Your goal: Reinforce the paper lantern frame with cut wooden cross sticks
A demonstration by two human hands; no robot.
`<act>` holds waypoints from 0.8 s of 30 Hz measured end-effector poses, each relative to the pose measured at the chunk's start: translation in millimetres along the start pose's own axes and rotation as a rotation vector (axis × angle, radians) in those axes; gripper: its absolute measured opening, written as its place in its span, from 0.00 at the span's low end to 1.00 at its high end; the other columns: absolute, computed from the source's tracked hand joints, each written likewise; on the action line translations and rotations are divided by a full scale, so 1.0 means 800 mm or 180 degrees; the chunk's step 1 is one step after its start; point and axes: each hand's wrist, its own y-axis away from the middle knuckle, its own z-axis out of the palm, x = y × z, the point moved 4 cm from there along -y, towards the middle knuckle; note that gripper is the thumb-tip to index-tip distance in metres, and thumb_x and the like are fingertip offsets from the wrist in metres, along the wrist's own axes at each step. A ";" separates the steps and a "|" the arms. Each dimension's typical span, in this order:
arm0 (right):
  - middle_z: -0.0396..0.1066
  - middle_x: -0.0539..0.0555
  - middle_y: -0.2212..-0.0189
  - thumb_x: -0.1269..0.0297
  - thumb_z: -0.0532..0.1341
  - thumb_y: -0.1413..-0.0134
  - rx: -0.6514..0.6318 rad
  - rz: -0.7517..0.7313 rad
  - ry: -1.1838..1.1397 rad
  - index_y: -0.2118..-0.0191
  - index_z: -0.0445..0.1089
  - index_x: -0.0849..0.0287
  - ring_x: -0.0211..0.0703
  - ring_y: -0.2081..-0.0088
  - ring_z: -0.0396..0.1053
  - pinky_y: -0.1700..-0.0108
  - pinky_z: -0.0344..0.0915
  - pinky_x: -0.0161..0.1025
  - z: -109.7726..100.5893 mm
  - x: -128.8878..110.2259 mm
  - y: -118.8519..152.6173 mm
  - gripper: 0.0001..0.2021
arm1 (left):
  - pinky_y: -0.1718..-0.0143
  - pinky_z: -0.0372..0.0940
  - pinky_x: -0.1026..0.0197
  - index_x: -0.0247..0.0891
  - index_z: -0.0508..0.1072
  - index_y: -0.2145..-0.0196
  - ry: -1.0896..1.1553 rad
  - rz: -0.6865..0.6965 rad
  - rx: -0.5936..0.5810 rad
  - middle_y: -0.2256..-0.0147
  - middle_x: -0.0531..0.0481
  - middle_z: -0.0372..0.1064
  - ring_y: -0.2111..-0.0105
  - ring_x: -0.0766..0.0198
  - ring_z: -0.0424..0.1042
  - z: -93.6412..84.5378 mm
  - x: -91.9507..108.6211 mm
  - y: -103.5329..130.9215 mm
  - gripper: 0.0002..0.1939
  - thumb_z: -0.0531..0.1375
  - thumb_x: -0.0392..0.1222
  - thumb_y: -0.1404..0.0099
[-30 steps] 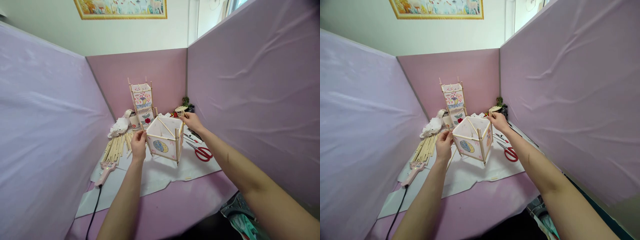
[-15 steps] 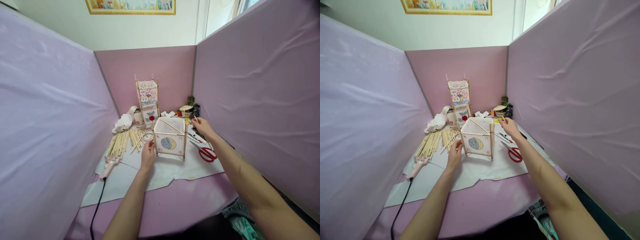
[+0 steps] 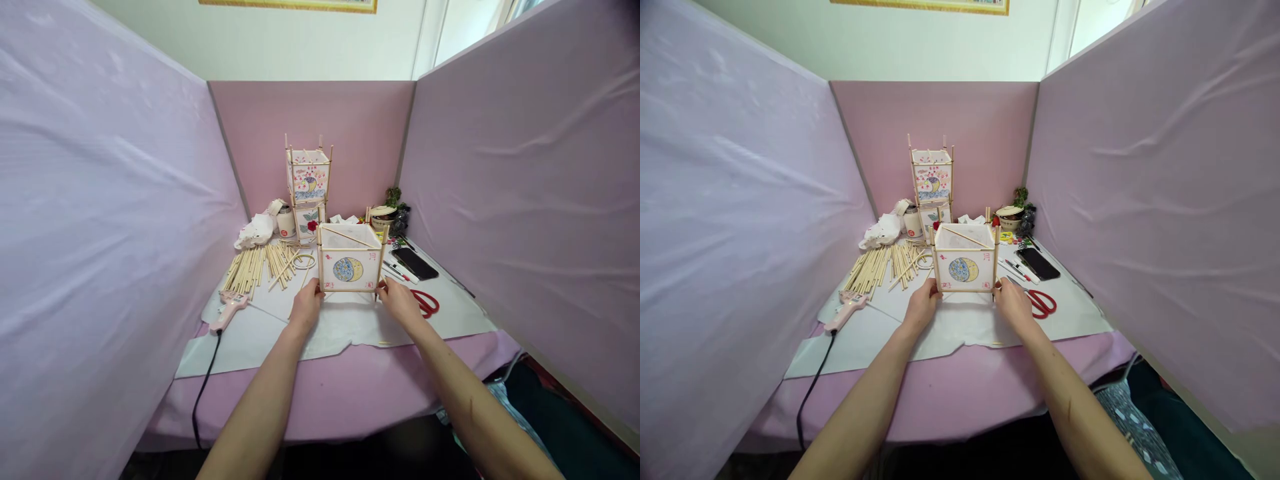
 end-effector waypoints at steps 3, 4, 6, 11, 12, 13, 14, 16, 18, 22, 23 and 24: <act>0.74 0.60 0.61 0.64 0.53 0.42 0.0039 0.0063 -0.0092 0.61 0.69 0.59 0.51 0.58 0.70 0.64 0.56 0.38 0.002 0.003 -0.020 0.10 | 0.66 0.58 0.63 0.42 0.67 0.64 -0.0016 0.0046 -0.0051 0.66 0.53 0.72 0.66 0.62 0.68 0.003 0.006 0.002 0.07 0.55 0.33 0.41; 0.74 0.60 0.61 0.64 0.53 0.43 0.0015 0.0073 -0.0128 0.62 0.69 0.59 0.51 0.58 0.70 0.64 0.56 0.38 0.003 0.005 -0.025 0.09 | 0.66 0.57 0.63 0.42 0.66 0.65 -0.0025 0.0052 -0.0081 0.67 0.53 0.71 0.67 0.62 0.68 0.004 0.007 0.002 0.07 0.56 0.33 0.41; 0.74 0.60 0.63 0.65 0.54 0.45 -0.0056 0.0079 -0.0217 0.65 0.69 0.59 0.50 0.59 0.70 0.63 0.57 0.38 0.007 0.011 -0.033 0.08 | 0.67 0.57 0.63 0.42 0.66 0.66 -0.0042 0.0057 -0.0148 0.68 0.53 0.71 0.68 0.61 0.68 0.007 0.008 0.003 0.06 0.57 0.34 0.42; 0.73 0.63 0.65 0.62 0.59 0.49 -0.0064 0.0088 -0.0549 0.61 0.69 0.64 0.53 0.61 0.69 0.63 0.57 0.40 0.002 0.021 -0.033 0.12 | 0.67 0.57 0.62 0.42 0.64 0.65 -0.0046 0.0046 -0.0210 0.67 0.52 0.71 0.68 0.61 0.68 0.010 0.004 0.002 0.07 0.57 0.34 0.41; 0.73 0.63 0.65 0.62 0.59 0.49 -0.0034 0.0084 -0.0650 0.60 0.68 0.64 0.52 0.61 0.69 0.63 0.57 0.40 -0.002 0.021 -0.030 0.13 | 0.67 0.58 0.62 0.42 0.64 0.65 -0.0047 0.0039 -0.0210 0.67 0.52 0.71 0.67 0.61 0.69 0.011 0.003 0.002 0.07 0.57 0.34 0.41; 0.73 0.62 0.65 0.63 0.58 0.49 -0.0010 0.0062 -0.0772 0.59 0.68 0.64 0.51 0.61 0.68 0.63 0.57 0.39 -0.006 0.020 -0.026 0.12 | 0.66 0.58 0.62 0.42 0.64 0.65 -0.0046 0.0035 -0.0210 0.67 0.52 0.72 0.67 0.61 0.69 0.011 0.002 0.002 0.07 0.57 0.34 0.41; 0.72 0.60 0.66 0.63 0.58 0.48 0.0000 0.0017 -0.0906 0.60 0.68 0.63 0.49 0.62 0.68 0.63 0.57 0.39 -0.009 0.018 -0.021 0.11 | 0.66 0.58 0.62 0.42 0.64 0.65 -0.0043 0.0037 -0.0209 0.66 0.52 0.72 0.67 0.61 0.69 0.012 0.002 0.002 0.06 0.57 0.34 0.41; 0.72 0.55 0.67 0.60 0.54 0.43 -0.0015 -0.0122 -0.1208 0.61 0.68 0.60 0.42 0.68 0.67 0.66 0.58 0.36 -0.013 0.010 -0.012 0.11 | 0.66 0.59 0.62 0.42 0.64 0.65 -0.0032 0.0054 -0.0206 0.66 0.52 0.71 0.67 0.61 0.69 0.013 0.003 0.002 0.06 0.57 0.34 0.41; 0.70 0.51 0.69 0.55 0.52 0.41 -0.0284 -0.0192 -0.2165 0.61 0.68 0.59 0.35 0.76 0.61 0.73 0.55 0.33 -0.008 0.001 -0.005 0.13 | 0.65 0.59 0.62 0.42 0.64 0.65 -0.0023 0.0070 -0.0188 0.66 0.52 0.71 0.66 0.61 0.69 0.014 0.004 0.002 0.06 0.56 0.34 0.41; 0.63 0.47 0.74 0.55 0.62 0.47 -0.1331 -0.0012 -0.4716 0.61 0.68 0.61 0.26 0.82 0.48 0.80 0.44 0.29 0.015 -0.012 -0.001 0.15 | 0.65 0.60 0.62 0.41 0.64 0.63 -0.0029 0.0083 -0.0125 0.66 0.50 0.72 0.66 0.60 0.70 0.013 0.005 0.003 0.07 0.56 0.34 0.40; 0.61 0.47 0.75 0.56 0.63 0.49 -0.1488 0.0014 -0.4903 0.61 0.68 0.62 0.26 0.82 0.47 0.81 0.44 0.28 0.018 -0.012 -0.002 0.15 | 0.65 0.60 0.62 0.41 0.64 0.63 -0.0036 0.0091 -0.0111 0.66 0.50 0.72 0.66 0.60 0.70 0.013 0.005 0.004 0.06 0.56 0.34 0.40; 0.60 0.46 0.76 0.57 0.64 0.49 -0.1573 0.0025 -0.4960 0.61 0.69 0.62 0.26 0.82 0.47 0.81 0.45 0.28 0.020 -0.010 -0.003 0.14 | 0.65 0.61 0.61 0.40 0.64 0.63 -0.0043 0.0100 -0.0098 0.66 0.50 0.72 0.66 0.61 0.70 0.013 0.005 0.004 0.06 0.56 0.35 0.40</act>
